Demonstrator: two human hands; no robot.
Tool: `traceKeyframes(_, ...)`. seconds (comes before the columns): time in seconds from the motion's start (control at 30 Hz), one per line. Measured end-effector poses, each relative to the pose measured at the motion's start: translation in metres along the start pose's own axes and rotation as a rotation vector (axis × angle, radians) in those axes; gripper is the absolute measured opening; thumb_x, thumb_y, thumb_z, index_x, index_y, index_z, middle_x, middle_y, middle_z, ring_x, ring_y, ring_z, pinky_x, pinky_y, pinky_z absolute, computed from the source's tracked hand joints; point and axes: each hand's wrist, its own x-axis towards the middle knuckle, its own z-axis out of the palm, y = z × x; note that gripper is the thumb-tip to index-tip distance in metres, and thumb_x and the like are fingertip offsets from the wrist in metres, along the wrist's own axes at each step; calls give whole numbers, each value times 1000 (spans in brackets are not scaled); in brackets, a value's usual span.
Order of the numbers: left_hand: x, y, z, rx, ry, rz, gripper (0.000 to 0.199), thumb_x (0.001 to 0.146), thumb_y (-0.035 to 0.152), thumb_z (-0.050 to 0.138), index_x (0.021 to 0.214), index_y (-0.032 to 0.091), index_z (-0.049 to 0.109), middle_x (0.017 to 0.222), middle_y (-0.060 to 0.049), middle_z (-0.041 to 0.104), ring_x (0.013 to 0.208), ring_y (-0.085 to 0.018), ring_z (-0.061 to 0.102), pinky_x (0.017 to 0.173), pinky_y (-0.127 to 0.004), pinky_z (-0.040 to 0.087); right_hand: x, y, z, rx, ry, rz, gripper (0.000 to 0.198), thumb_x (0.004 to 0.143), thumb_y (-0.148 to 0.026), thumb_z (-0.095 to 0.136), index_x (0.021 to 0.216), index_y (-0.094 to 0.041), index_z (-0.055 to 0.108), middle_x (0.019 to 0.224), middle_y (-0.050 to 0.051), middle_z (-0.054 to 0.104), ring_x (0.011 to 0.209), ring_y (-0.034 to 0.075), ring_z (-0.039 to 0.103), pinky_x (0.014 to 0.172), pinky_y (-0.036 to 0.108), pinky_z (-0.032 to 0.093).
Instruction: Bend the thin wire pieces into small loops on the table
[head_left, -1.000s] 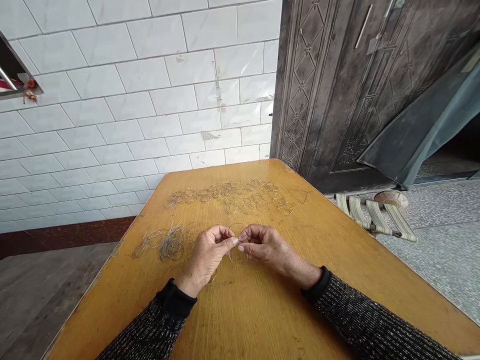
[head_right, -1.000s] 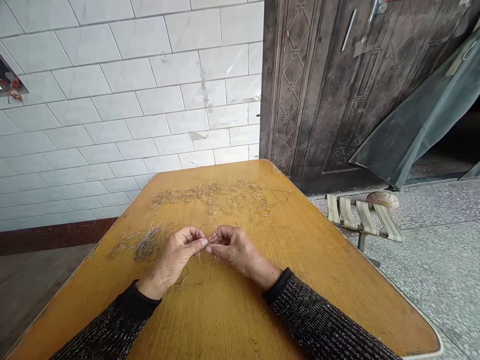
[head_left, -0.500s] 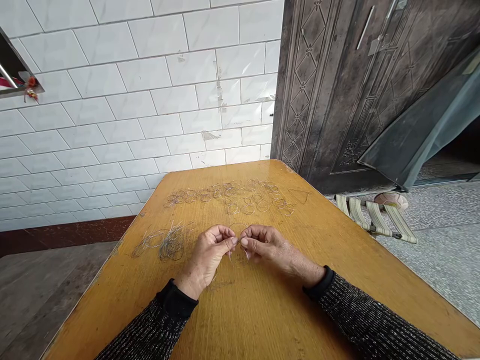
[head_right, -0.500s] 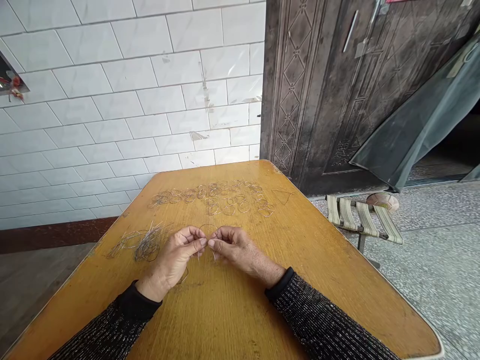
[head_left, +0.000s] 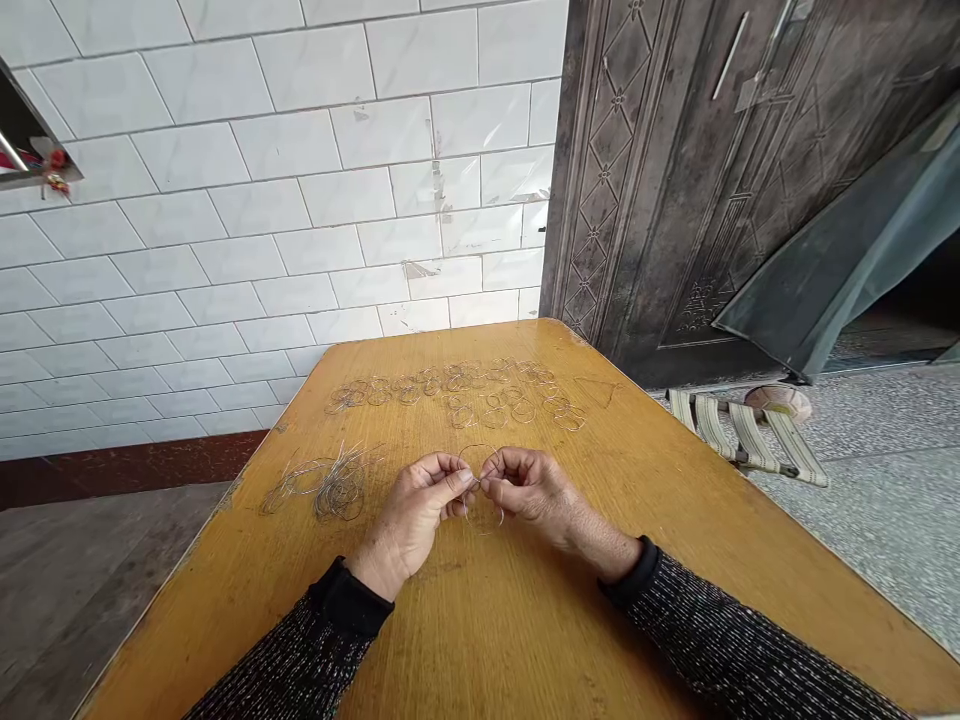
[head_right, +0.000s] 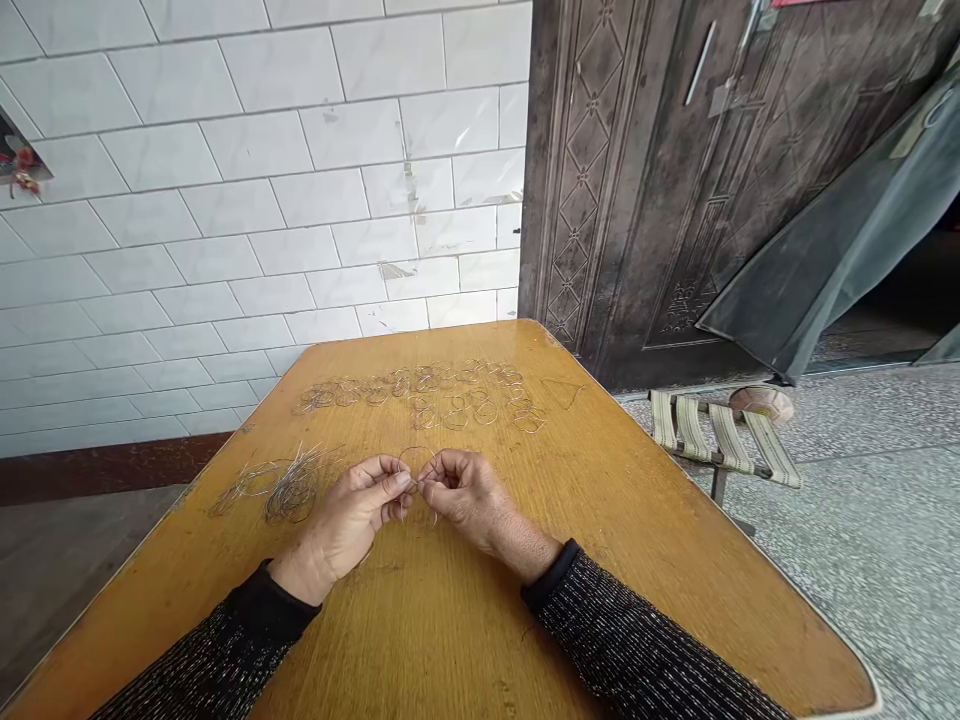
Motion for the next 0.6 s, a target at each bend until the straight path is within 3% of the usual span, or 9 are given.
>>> traceKeyframes(0.17, 0, 1, 2, -128, 20, -77, 19, 61, 25, 71, 69, 14, 57, 63, 0, 59, 55, -8, 53, 53, -19, 38, 0, 0, 1, -11, 20, -23, 12, 59, -25, 60, 59, -15, 52, 51, -5, 47, 44, 5, 39, 41, 18, 32)
traceKeyframes(0.33, 1, 0, 3, -137, 46, -57, 20, 61, 24, 70, 68, 15, 54, 59, 2, 58, 51, -7, 52, 51, -19, 37, 0, -1, 2, 1, -1, -20, 15, 60, -26, 62, 57, -15, 52, 50, -5, 48, 42, 4, 39, 40, 17, 31)
traceKeyframes(0.6, 1, 2, 0, 35, 74, 34, 22, 67, 32, 67, 73, 15, 56, 68, -1, 61, 60, -10, 56, 55, -22, 41, 0, -4, -7, 87, -103, 58, 34, 67, -48, 62, 65, -15, 55, 54, -2, 53, 45, 6, 47, 45, 19, 38)
